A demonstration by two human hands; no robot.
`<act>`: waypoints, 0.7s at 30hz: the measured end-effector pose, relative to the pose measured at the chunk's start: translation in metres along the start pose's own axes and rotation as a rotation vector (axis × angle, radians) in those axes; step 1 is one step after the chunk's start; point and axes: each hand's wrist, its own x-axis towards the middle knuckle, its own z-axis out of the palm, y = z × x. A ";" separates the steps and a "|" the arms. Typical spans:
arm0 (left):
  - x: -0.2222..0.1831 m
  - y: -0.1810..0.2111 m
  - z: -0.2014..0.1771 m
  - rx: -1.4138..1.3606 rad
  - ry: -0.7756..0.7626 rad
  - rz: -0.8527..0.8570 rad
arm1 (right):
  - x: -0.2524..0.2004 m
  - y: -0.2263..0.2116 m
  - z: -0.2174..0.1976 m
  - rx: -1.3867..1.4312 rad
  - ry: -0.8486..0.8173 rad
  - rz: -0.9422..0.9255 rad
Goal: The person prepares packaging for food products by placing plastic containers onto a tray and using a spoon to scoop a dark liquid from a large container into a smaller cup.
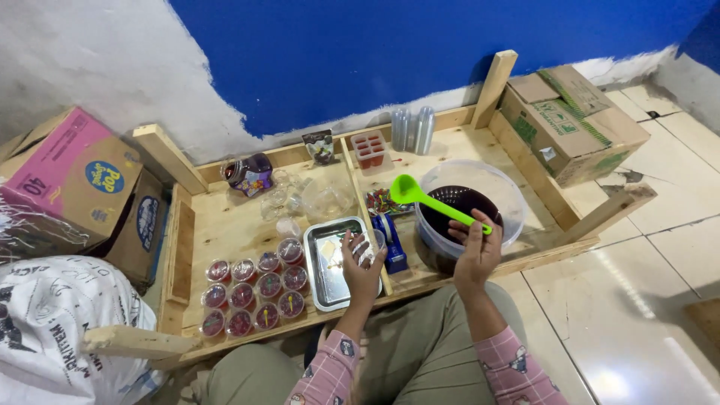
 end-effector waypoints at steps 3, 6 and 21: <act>-0.004 0.015 0.016 -0.021 -0.068 0.015 | 0.029 -0.009 -0.021 -0.197 -0.069 -0.227; -0.003 0.018 0.031 0.006 -0.092 -0.013 | 0.049 0.006 -0.042 -0.288 -0.155 -0.382; -0.003 0.028 0.042 0.097 -0.145 -0.098 | 0.107 0.051 -0.042 -1.154 -0.996 -0.350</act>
